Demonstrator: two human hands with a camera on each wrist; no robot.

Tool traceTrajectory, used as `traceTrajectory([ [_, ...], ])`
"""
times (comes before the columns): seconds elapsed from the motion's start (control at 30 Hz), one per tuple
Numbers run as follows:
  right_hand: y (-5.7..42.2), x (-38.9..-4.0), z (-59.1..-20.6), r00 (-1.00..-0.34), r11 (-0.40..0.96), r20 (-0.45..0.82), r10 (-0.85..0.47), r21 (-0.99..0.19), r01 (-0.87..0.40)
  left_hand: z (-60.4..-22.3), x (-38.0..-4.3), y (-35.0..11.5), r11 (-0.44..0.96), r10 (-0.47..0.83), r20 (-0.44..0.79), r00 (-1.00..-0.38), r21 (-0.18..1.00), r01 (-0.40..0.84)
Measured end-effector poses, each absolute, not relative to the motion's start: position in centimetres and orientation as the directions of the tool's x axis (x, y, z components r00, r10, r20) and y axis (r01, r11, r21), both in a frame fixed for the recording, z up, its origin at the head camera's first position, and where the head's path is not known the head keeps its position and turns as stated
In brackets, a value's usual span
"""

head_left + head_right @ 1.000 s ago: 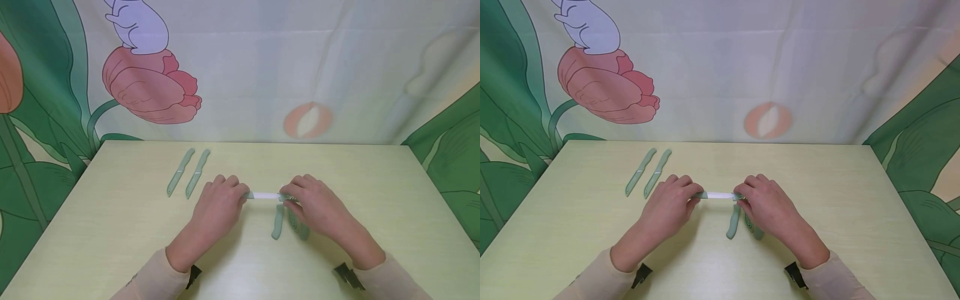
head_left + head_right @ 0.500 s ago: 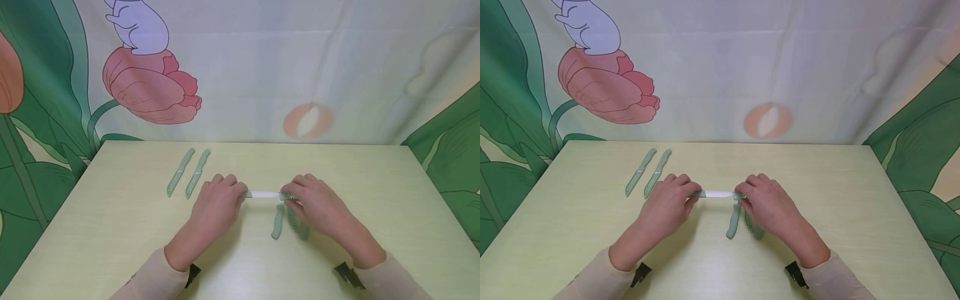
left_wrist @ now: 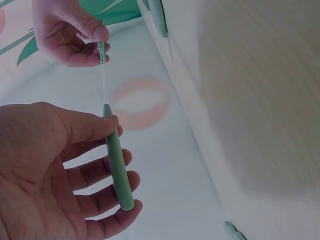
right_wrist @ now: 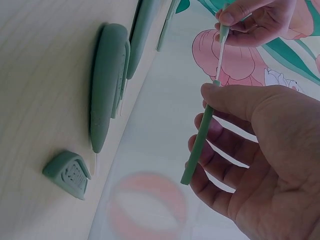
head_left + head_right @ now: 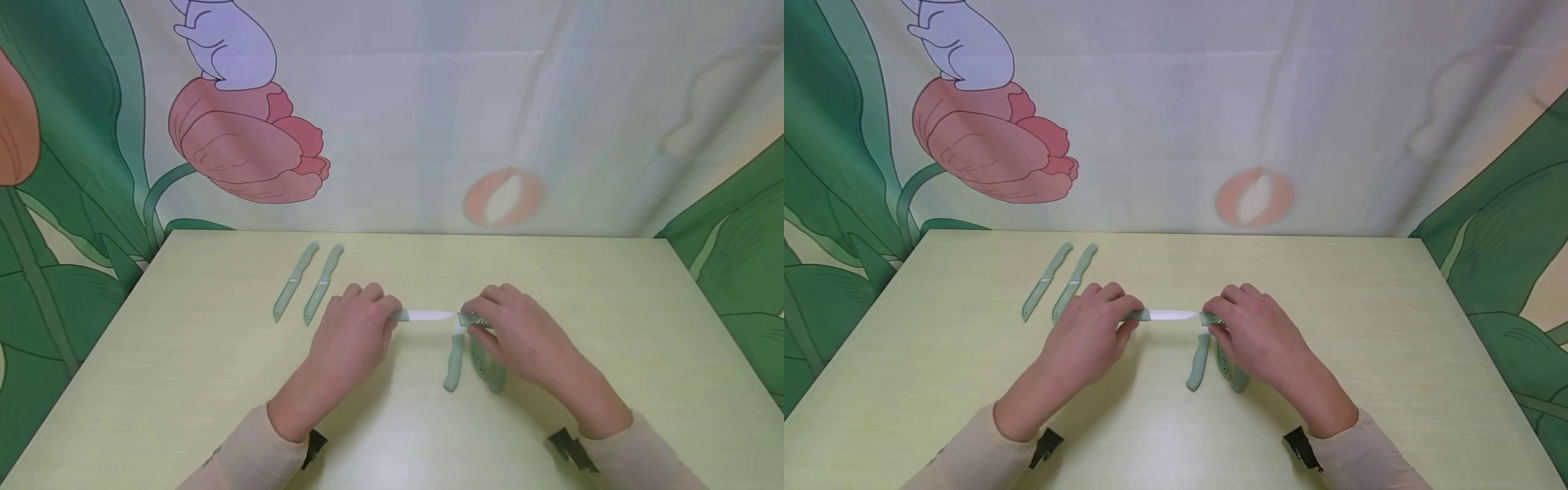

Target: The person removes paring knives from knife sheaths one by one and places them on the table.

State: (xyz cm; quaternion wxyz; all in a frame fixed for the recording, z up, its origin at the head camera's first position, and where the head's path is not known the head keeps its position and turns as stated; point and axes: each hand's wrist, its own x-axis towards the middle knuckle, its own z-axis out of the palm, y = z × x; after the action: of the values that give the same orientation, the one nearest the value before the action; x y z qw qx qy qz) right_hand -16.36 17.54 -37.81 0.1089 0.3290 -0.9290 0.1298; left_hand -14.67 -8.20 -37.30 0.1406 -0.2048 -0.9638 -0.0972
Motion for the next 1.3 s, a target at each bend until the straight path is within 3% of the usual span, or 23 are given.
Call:
traceTrajectory([
  [0.57, 17.46, -16.38, -37.84, -0.757, 0.741, 0.296, -0.583, -0.188, -0.644, -37.50, -14.64, -8.34, 0.897, 0.338, 0.309, -0.889, 0.180, 0.404],
  [1.3, 16.62, -17.14, -37.04, -0.850, 0.801, 0.149, -0.506, -0.284, -0.527, -37.64, -14.98, -8.30, 0.912, 0.285, 0.268, -0.920, 0.220, 0.346],
])
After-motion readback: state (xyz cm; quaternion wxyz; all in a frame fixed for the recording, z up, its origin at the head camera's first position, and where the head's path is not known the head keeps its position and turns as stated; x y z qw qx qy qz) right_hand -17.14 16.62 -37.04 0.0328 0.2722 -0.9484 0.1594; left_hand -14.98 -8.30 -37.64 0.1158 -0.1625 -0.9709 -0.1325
